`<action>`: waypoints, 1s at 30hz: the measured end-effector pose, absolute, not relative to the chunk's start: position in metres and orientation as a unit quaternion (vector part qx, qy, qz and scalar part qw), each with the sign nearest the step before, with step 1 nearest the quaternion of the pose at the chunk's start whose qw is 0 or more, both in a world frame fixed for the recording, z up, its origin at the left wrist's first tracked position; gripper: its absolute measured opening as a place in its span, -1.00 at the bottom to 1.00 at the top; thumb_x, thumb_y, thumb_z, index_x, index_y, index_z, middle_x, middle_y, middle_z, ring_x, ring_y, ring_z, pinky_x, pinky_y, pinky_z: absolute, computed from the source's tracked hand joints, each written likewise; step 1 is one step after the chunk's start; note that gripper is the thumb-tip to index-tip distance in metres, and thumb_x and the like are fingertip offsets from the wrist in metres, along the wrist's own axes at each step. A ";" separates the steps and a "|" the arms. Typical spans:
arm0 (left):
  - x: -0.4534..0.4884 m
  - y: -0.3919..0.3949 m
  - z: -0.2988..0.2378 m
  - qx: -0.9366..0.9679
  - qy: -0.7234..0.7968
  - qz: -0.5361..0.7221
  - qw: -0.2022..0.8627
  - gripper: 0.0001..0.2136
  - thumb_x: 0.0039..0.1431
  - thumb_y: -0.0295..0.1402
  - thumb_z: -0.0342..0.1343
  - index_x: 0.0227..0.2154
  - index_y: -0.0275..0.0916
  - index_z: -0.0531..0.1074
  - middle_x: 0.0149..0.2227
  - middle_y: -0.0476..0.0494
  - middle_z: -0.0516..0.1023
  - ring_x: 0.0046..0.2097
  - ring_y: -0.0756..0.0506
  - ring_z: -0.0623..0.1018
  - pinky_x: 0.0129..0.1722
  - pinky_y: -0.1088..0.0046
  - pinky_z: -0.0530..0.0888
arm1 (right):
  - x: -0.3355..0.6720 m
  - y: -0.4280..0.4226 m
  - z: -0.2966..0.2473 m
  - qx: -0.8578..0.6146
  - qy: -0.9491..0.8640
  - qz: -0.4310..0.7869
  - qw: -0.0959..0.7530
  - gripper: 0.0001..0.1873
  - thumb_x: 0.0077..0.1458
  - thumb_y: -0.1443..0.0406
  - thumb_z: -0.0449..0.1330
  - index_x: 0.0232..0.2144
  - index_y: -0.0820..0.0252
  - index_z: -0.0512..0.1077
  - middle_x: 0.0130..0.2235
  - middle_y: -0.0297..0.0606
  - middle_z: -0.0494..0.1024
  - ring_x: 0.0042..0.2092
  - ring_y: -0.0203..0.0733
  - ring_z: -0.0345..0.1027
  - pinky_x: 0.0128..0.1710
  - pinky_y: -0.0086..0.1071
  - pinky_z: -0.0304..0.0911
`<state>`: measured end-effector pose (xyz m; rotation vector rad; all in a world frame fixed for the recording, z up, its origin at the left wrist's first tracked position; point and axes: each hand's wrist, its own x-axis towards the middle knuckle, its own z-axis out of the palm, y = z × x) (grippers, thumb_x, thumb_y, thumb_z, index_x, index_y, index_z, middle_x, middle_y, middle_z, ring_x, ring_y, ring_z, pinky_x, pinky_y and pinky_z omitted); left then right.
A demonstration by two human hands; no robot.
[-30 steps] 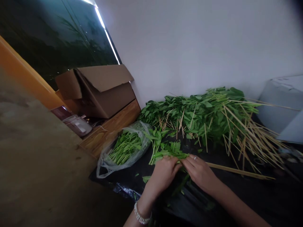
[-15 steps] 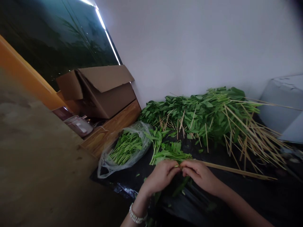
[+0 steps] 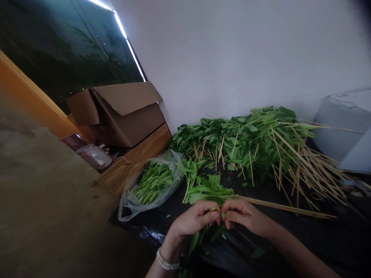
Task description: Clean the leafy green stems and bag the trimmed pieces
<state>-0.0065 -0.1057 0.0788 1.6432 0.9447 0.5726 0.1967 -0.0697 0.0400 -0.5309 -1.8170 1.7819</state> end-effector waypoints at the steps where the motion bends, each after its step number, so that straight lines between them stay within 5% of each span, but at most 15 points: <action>1: -0.006 -0.106 0.078 0.685 0.395 0.243 0.561 -0.58 0.17 0.02 0.03 -0.46 -0.29 0.41 -0.50 -0.02 0.34 -0.45 0.02 0.30 -0.43 0.53 0.26 | 0.197 -0.070 0.040 -0.193 -0.667 0.668 0.266 -0.69 0.13 0.07 0.17 -0.39 0.21 0.48 -0.48 -0.30 0.52 -0.41 -0.27 0.37 -0.33 -0.38 0.29; 10: 0.002 -0.111 0.060 0.593 0.356 0.307 0.654 -0.57 0.03 0.03 0.17 -0.51 -0.31 0.39 -0.56 -0.02 0.37 -0.54 0.07 0.22 -0.50 0.52 0.16 | 0.198 -0.073 0.039 -0.143 -0.621 0.723 0.266 -0.73 0.10 0.10 0.22 -0.44 0.20 0.46 -0.52 -0.35 0.50 -0.47 -0.29 0.39 -0.38 -0.38 0.28; 17: 0.004 -0.108 0.059 0.476 0.337 0.501 0.639 -0.47 -0.06 0.14 0.16 -0.64 -0.20 0.08 -0.67 0.13 -0.01 -0.59 0.08 0.06 -0.60 0.52 0.06 | 0.196 -0.069 0.035 -0.147 -0.565 0.727 0.361 -0.74 0.12 0.11 0.22 -0.44 0.19 0.48 -0.55 -0.35 0.46 -0.48 -0.32 0.30 -0.41 -0.40 0.20; 20: -0.013 -0.100 0.088 0.513 0.399 0.535 0.539 -0.49 0.05 0.14 0.05 -0.62 -0.19 0.08 -0.64 0.10 0.00 -0.57 0.06 0.08 -0.58 0.50 0.13 | 0.201 -0.057 0.034 -0.201 -0.499 0.712 0.452 -0.77 0.06 0.12 0.27 -0.39 0.17 0.50 -0.58 -0.38 0.41 -0.51 -0.33 0.23 -0.46 -0.41 0.16; 25: -0.034 -0.081 0.149 0.633 0.439 0.591 0.242 -0.64 0.28 -0.04 -0.09 -0.44 -0.21 0.33 -0.39 -0.09 0.43 -0.30 -0.05 0.41 -0.22 0.39 0.37 | 0.217 -0.036 0.034 -0.263 -0.426 0.670 0.548 -0.80 0.01 0.15 0.31 -0.32 0.13 0.53 -0.53 -0.37 0.39 -0.47 -0.31 0.21 -0.45 -0.39 0.17; 30: -0.001 -0.063 0.122 0.770 0.431 0.470 -0.002 -0.77 0.33 -0.28 -0.08 -0.33 -0.17 0.45 -0.19 -0.15 0.56 0.04 -0.15 0.42 0.11 0.16 0.27 | 0.228 -0.028 0.035 -0.257 -0.386 0.660 0.591 -0.80 -0.02 0.16 0.34 -0.34 0.12 0.56 -0.55 -0.36 0.39 -0.48 -0.34 0.19 -0.47 -0.43 0.16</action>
